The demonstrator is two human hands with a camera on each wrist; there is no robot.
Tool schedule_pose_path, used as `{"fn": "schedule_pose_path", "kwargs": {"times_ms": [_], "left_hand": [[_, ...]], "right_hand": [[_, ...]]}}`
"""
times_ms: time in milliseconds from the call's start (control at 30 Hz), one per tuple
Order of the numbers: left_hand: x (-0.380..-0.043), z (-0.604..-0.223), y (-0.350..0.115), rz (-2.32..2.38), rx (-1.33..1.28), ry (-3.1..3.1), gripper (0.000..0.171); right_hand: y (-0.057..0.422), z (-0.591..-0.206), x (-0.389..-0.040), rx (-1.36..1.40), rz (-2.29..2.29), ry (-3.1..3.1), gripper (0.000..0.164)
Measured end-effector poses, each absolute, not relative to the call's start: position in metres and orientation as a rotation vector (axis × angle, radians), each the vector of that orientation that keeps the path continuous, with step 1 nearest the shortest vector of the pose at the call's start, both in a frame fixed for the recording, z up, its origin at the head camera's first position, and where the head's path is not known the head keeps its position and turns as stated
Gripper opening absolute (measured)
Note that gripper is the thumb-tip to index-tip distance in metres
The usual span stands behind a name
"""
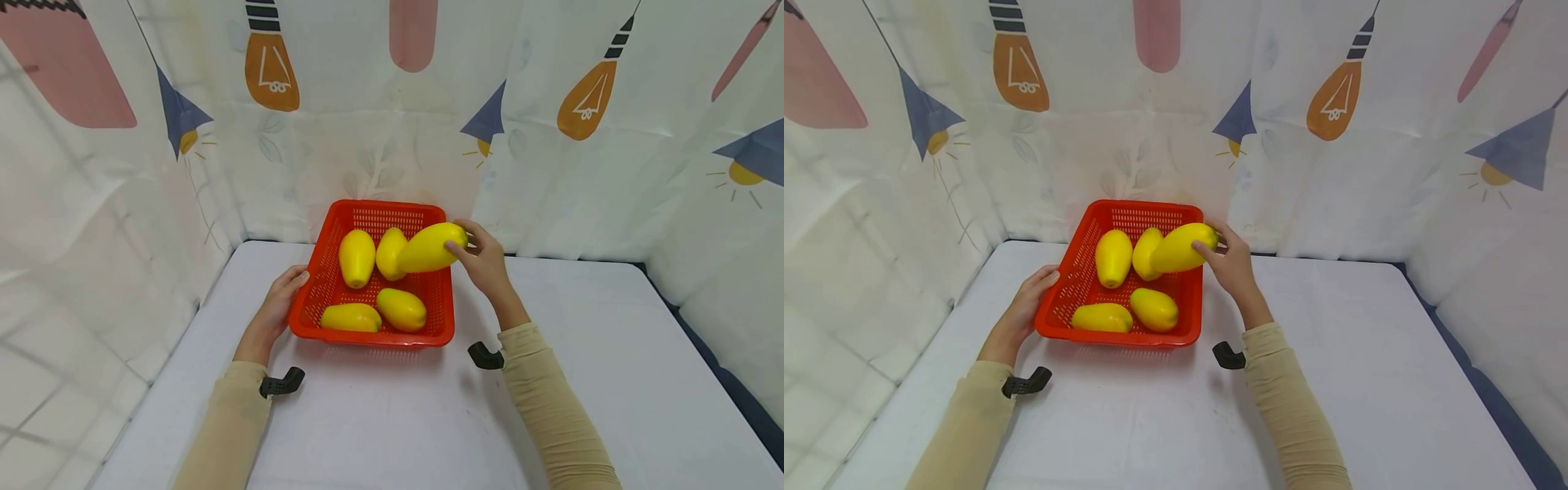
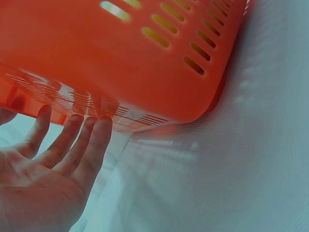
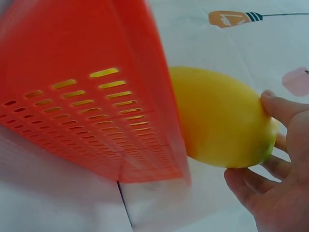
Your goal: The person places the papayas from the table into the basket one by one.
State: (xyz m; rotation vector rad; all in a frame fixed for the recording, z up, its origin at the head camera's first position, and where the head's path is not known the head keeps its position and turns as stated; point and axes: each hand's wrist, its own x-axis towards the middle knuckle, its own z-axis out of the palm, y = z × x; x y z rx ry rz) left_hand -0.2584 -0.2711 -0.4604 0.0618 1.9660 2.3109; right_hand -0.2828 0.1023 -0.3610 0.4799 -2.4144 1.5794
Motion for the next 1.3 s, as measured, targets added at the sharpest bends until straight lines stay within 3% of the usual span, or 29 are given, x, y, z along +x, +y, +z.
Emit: {"fn": "schedule_pose_path", "kwargs": {"times_ms": [400, 1000, 1300], "left_hand": [[-0.259, -0.459, -0.271, 2.305, 0.050, 1.972, 0.027], [-0.258, -0.459, -0.269, 2.314, 0.016, 1.971, 0.028], [-0.255, -0.450, -0.267, 2.192, -0.081, 2.095, 0.044]], "right_hand": [[0.106, -0.394, -0.307, 0.490, 1.574, -2.448, 0.041], [0.116, -0.399, -0.302, 0.487, 1.497, -2.434, 0.039], [0.120, -0.402, -0.297, 0.482, 1.494, -2.445, 0.037]]}}
